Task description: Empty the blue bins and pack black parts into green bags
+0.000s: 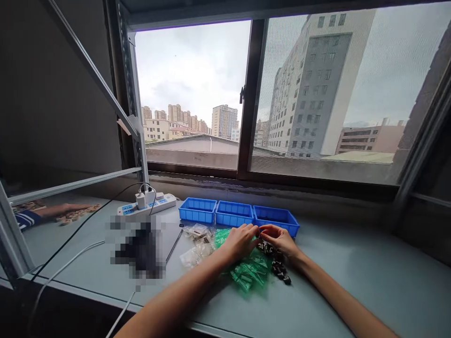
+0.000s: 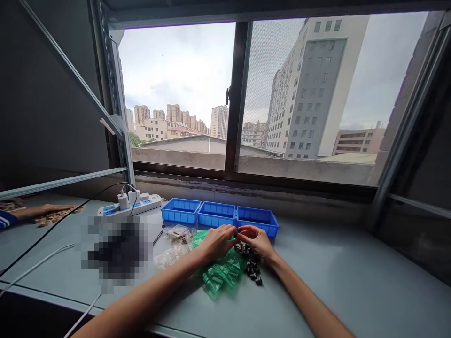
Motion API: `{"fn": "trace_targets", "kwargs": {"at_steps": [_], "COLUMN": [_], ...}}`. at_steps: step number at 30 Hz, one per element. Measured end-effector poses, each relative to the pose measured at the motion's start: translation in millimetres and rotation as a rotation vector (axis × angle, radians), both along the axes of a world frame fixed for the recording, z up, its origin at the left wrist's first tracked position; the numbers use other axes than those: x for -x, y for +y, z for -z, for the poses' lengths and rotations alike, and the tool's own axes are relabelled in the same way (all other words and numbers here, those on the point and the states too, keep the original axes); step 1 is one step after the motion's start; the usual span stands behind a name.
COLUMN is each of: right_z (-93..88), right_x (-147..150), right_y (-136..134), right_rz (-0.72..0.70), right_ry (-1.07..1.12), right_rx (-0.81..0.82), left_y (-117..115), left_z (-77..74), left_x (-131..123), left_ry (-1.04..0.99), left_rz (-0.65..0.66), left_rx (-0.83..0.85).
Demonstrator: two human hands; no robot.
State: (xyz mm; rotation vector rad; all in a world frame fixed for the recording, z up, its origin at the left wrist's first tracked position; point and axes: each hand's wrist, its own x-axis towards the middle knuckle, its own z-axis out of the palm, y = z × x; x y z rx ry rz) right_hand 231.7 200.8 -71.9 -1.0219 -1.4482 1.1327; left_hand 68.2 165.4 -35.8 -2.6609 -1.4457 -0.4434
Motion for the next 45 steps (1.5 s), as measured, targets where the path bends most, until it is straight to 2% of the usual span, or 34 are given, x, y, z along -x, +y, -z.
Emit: {"fn": "trace_targets", "kwargs": {"at_steps": [9,22,29,37,45], "right_z": [5.4,2.9,4.2,4.5,-7.3], "right_x": [-2,3,0,-1,6], "right_y": [7,-1,1,2,-6], "right_rz": [0.008,-0.185,-0.114,0.11,0.173], "right_ry": [0.001,-0.022,0.0,0.103,0.185], "right_rx": [-0.032,-0.029,-0.075,0.056,0.07], "left_y": [-4,-3,-2,-1,3], "left_z": [-2.0,-2.3,-1.1,-1.1,-0.9], "left_x": [0,1,0,0,0], "left_ry": [-0.032,-0.086,-0.08,-0.023,-0.024], "left_rz": [-0.032,-0.072,-0.072,-0.036,0.003], "left_rx": [-0.004,0.006,0.001,0.017,-0.004]}}
